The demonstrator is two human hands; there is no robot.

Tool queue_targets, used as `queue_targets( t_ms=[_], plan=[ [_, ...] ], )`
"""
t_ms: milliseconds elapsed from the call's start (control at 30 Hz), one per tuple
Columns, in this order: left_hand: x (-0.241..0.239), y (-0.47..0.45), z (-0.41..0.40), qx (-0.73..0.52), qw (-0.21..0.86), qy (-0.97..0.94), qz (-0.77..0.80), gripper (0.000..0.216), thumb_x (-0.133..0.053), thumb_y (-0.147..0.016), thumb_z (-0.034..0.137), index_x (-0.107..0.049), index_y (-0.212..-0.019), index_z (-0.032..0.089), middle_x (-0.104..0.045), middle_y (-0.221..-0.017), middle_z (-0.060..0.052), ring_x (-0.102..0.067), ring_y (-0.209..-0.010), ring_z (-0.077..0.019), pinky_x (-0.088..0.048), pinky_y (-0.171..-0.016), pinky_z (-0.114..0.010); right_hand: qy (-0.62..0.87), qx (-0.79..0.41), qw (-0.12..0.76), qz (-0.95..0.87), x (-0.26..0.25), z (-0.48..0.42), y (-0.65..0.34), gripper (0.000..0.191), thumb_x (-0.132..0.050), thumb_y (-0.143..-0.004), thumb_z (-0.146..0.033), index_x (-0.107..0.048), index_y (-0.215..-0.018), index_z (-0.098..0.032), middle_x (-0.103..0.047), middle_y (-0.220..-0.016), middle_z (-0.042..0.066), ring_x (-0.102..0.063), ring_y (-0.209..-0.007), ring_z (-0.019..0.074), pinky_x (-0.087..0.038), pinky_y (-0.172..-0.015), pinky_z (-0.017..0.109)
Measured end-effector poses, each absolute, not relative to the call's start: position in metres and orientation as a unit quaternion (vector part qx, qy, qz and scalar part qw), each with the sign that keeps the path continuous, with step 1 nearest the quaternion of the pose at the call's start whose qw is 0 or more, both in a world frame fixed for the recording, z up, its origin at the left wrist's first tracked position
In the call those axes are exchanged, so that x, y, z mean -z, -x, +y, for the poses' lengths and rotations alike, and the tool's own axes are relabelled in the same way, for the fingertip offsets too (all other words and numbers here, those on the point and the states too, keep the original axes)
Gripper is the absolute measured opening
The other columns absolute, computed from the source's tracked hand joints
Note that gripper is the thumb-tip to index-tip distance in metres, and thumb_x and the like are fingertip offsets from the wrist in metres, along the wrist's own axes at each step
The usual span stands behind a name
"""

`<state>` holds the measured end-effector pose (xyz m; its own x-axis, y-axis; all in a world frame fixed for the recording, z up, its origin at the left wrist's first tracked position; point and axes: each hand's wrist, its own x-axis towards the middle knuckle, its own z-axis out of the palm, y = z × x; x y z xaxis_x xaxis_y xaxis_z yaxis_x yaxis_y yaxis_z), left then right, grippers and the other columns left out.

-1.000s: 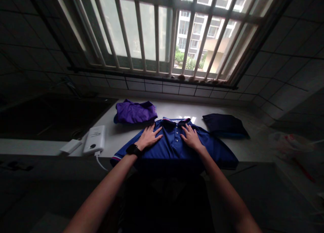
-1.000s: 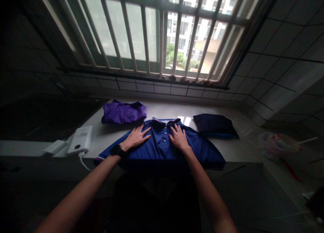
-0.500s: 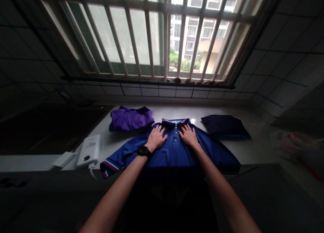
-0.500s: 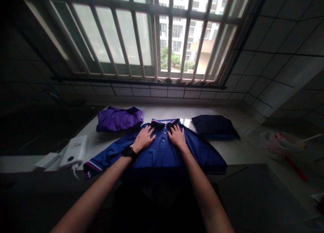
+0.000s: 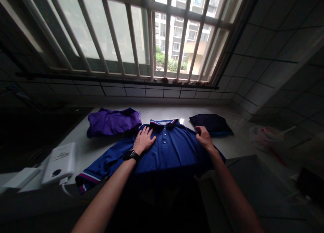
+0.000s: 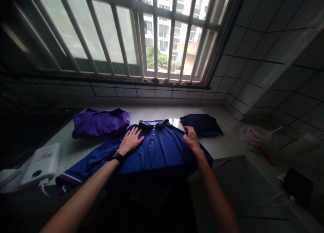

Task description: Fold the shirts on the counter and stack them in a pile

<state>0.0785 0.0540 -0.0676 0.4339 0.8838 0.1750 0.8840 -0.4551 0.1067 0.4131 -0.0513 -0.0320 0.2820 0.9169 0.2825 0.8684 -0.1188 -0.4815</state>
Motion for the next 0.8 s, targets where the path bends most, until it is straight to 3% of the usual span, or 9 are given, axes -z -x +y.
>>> queue_targets(
  t_ms=[100, 200, 300, 400, 533, 633, 733, 800],
  plan=[
    [0.068, -0.079, 0.054, 0.104, -0.003, 0.846, -0.523, 0.062, -0.037, -0.099, 0.044, -0.046, -0.154, 0.016, -0.042, -0.162, -0.013, -0.03, -0.153, -0.0305, -0.026, -0.123, -0.046, 0.832, 0.0, 0.216, -0.51, 0.038, -0.103, -0.469, 0.029, -0.071, -0.074, -0.035, -0.071, -0.095, -0.016, -0.067, -0.102, 0.014, -0.065, -0.105, 0.0301, -0.048, -0.101, 0.043],
    [0.066, -0.079, 0.053, 0.097, -0.007, 0.845, -0.526, 0.062, -0.036, -0.099, 0.043, -0.045, -0.154, 0.013, -0.04, -0.162, -0.015, -0.03, -0.153, -0.0313, -0.026, -0.123, -0.048, 0.822, -0.096, 0.224, -0.514, 0.035, -0.129, -0.494, 0.018, -0.069, -0.072, -0.037, -0.061, -0.064, -0.023, -0.062, -0.077, 0.005, -0.063, -0.089, 0.0262, -0.05, -0.089, 0.039],
    [0.064, -0.079, 0.053, 0.099, -0.004, 0.847, -0.522, 0.062, -0.037, -0.099, 0.042, -0.045, -0.154, 0.014, -0.041, -0.162, -0.015, -0.03, -0.153, -0.031, -0.027, -0.123, -0.048, 0.795, -0.19, 0.267, -0.511, 0.019, -0.121, -0.49, 0.026, -0.058, -0.077, -0.033, -0.047, -0.054, -0.025, -0.051, -0.059, -0.002, -0.055, -0.069, 0.0192, -0.047, -0.072, 0.031],
    [0.062, -0.079, 0.052, 0.096, -0.003, 0.849, -0.52, 0.062, -0.037, -0.099, 0.042, -0.045, -0.154, 0.014, -0.041, -0.162, -0.014, -0.031, -0.153, -0.0308, -0.028, -0.123, -0.048, 0.767, -0.246, 0.284, -0.521, -0.007, -0.098, -0.472, 0.028, -0.054, -0.08, -0.032, -0.045, -0.053, -0.025, -0.047, -0.053, -0.003, -0.046, -0.058, 0.0161, -0.042, -0.059, 0.029],
    [0.058, -0.08, 0.049, 0.09, -0.012, 0.845, -0.527, 0.062, -0.037, -0.099, 0.042, -0.045, -0.154, 0.014, -0.041, -0.162, -0.014, -0.031, -0.153, -0.0307, -0.027, -0.123, -0.047, 0.681, -0.352, 0.331, -0.551, -0.04, -0.07, -0.433, 0.021, -0.057, -0.082, -0.041, -0.057, -0.069, -0.024, -0.061, -0.064, -0.001, -0.054, -0.06, 0.0166, -0.047, -0.06, 0.029],
    [0.056, -0.079, 0.047, 0.094, -0.015, 0.847, -0.523, 0.062, -0.036, -0.099, 0.042, -0.045, -0.153, 0.013, -0.042, -0.161, -0.015, -0.031, -0.153, -0.0315, -0.029, -0.123, -0.048, 0.562, -0.45, 0.4, -0.568, -0.05, -0.057, -0.396, 0.035, -0.046, -0.093, -0.056, -0.062, -0.097, -0.025, -0.075, -0.095, 0.006, -0.069, -0.086, 0.02, -0.055, -0.078, 0.033],
    [0.055, -0.079, 0.045, 0.095, -0.02, 0.847, -0.523, 0.062, -0.036, -0.099, 0.042, -0.046, -0.153, 0.012, -0.041, -0.162, -0.015, -0.031, -0.153, -0.0318, -0.028, -0.123, -0.048, 0.492, -0.49, 0.414, -0.589, -0.038, -0.053, -0.366, 0.043, -0.04, -0.098, -0.056, -0.061, -0.119, -0.024, -0.07, -0.128, 0.012, -0.066, -0.118, 0.0242, -0.051, -0.1, 0.043],
    [0.057, -0.079, 0.046, 0.094, -0.025, 0.843, -0.529, 0.062, -0.038, -0.099, 0.042, -0.046, -0.153, 0.013, -0.04, -0.162, -0.014, -0.031, -0.153, -0.0314, -0.026, -0.124, -0.047, 0.549, -0.428, 0.349, -0.628, -0.018, -0.056, -0.35, 0.043, -0.047, -0.097, -0.05, -0.063, -0.124, -0.02, -0.066, -0.136, 0.016, -0.061, -0.128, 0.0268, -0.044, -0.11, 0.046]
  ],
)
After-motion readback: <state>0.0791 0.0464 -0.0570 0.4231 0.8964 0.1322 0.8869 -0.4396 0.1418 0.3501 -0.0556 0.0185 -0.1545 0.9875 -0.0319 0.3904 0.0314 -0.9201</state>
